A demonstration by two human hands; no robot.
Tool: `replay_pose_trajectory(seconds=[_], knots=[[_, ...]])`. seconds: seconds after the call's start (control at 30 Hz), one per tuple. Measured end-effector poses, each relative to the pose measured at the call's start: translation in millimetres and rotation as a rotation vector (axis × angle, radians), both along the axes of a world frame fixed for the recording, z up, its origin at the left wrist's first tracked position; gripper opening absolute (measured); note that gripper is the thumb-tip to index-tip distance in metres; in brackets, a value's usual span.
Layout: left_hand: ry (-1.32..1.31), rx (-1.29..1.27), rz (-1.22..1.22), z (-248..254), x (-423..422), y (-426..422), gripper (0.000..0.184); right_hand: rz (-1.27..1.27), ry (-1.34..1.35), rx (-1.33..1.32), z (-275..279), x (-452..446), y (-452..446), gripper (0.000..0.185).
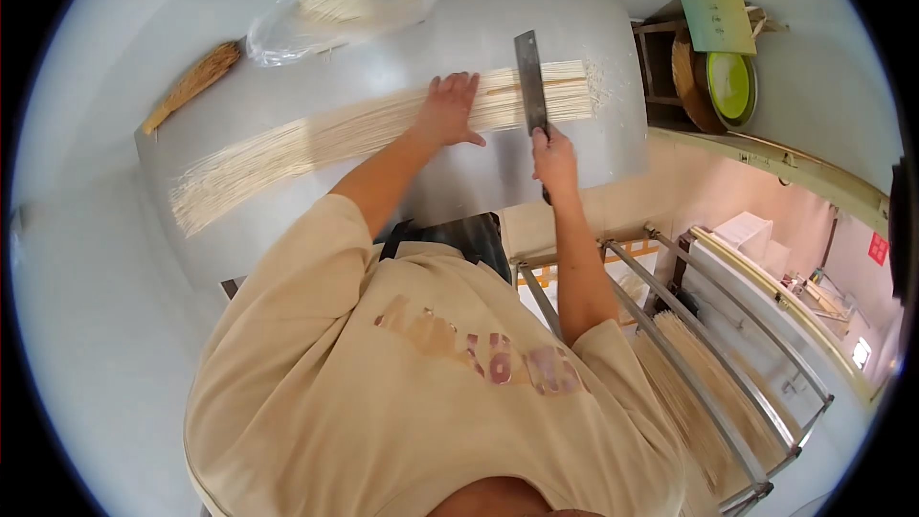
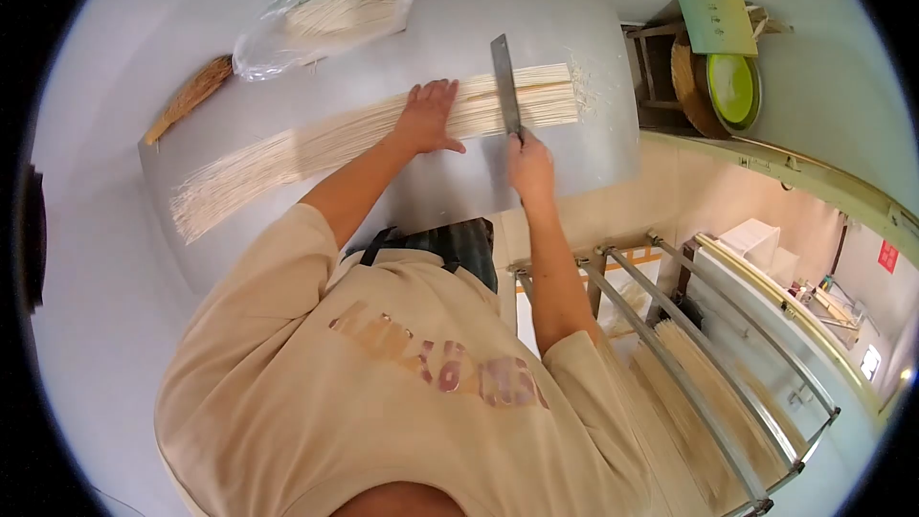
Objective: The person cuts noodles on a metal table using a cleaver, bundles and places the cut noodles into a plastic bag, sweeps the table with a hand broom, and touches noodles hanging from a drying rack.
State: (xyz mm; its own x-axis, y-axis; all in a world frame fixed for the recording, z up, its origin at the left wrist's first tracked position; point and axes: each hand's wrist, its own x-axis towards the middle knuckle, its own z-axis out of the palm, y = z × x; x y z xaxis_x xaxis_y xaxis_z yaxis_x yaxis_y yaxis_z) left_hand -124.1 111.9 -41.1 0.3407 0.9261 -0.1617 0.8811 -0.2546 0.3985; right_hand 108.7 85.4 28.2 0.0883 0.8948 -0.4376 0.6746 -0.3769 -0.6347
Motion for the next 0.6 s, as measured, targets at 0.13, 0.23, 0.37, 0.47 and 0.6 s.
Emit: replay_pose_trajectory(seconds=[0.13,0.23,0.37,0.47,0.6], knots=[[0.042,0.037,-0.03,-11,5,0,0.104,-0.006,-0.01,-0.079,-13,-37,-13,0.036],[-0.008,0.064,-0.006,-19,5,4,0.09,0.009,-0.069,-0.118,-16,-49,-17,0.037],[-0.043,0.085,0.005,-19,3,7,0.08,0.032,-0.096,-0.128,-17,-53,-20,0.037],[-0.03,0.044,0.015,-16,4,9,0.078,0.071,-0.137,-0.114,-25,-51,-22,0.037],[-0.047,0.052,0.024,-14,5,9,0.077,0.105,-0.171,-0.099,-25,-53,-22,0.036]])
